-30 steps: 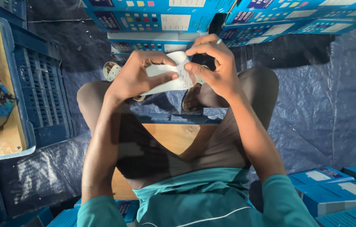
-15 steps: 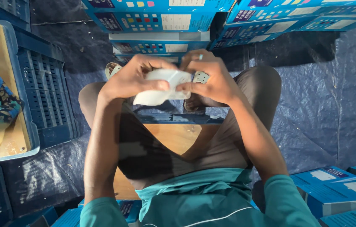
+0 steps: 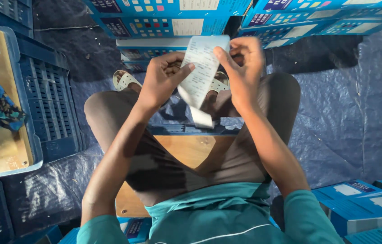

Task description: The person sits on the floor and applies small white labels to the sides of stacked blue boxes. They tear labels from a roll and press them onto the boxes one by one.

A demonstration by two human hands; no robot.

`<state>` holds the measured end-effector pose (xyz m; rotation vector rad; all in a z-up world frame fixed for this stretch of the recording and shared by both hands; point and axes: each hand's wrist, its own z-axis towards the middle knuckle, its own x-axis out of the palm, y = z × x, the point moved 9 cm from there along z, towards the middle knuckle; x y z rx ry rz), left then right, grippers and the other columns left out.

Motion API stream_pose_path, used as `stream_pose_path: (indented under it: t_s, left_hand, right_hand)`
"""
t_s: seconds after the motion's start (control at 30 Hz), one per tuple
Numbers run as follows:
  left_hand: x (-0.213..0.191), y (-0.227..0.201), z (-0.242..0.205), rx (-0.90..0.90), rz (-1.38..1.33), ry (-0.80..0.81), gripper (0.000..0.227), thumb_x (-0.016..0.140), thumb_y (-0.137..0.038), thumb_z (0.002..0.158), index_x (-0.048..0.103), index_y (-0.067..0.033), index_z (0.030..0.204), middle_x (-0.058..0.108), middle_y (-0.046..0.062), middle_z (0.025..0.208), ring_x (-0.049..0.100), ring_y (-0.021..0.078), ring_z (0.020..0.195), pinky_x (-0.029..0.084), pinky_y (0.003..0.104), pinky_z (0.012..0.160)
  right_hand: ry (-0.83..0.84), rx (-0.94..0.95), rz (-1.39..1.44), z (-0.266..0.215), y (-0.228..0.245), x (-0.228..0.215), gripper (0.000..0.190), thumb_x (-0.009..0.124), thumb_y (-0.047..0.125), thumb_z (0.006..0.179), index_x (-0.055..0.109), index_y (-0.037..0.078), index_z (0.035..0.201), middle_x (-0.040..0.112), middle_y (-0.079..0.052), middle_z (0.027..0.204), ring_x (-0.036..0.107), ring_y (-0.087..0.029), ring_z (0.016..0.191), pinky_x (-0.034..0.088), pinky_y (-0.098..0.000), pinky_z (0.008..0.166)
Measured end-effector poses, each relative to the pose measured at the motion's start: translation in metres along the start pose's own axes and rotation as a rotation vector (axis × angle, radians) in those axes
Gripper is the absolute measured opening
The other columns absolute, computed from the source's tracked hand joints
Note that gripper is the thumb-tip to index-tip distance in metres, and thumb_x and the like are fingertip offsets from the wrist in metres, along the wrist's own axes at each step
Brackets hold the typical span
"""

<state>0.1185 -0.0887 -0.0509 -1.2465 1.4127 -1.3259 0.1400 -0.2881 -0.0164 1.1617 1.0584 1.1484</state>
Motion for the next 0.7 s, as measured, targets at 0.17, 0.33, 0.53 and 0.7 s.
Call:
stream_pose_path:
  t_s: [0.17,0.33,0.53,0.7]
  left_hand:
    - [-0.006,-0.033,-0.008,0.188,0.382,-0.071,0.020,0.068,-0.009,0.100,0.069,0.0031,0.116,0.074,0.015,0.100,0.069,0.0218,0.091,0.054,0.033,0.081]
    - [0.014,-0.063,-0.018,0.420,0.592,-0.008,0.027,0.065,-0.005,0.096,0.065,0.0059,0.121,0.067,0.024,0.118,0.062,0.0436,0.111,0.048,0.044,0.095]
    - [0.017,-0.064,-0.018,0.386,0.528,0.100,0.024,0.065,-0.006,0.092,0.063,0.0078,0.112,0.065,0.023,0.108,0.062,0.0415,0.103,0.049,0.045,0.090]
    - [0.012,-0.059,-0.016,0.277,0.493,0.108,0.027,0.065,-0.008,0.091,0.063,0.0088,0.111,0.063,0.023,0.102,0.062,0.0395,0.093,0.049,0.043,0.083]
  right_hand:
    - [0.356,-0.404,-0.320,-0.005,0.041,0.021,0.021,0.087,0.005,0.091,0.071,0.001,0.105,0.071,-0.010,0.110,0.068,-0.020,0.099,0.054,-0.0315,0.088]
    - [0.436,-0.319,-0.347,-0.012,0.023,0.040,0.024,0.089,0.007,0.086,0.073,-0.001,0.102,0.070,-0.011,0.097,0.068,-0.020,0.084,0.052,-0.0321,0.073]
    - [0.575,-0.166,-0.282,-0.013,0.006,0.042,0.015,0.083,0.006,0.091,0.074,-0.002,0.100,0.069,-0.009,0.091,0.063,-0.015,0.078,0.048,-0.0279,0.069]
    - [0.631,0.001,-0.185,-0.012,-0.011,0.043,0.009,0.074,0.004,0.097,0.074,-0.003,0.101,0.069,-0.004,0.092,0.057,-0.008,0.081,0.045,-0.0237,0.070]
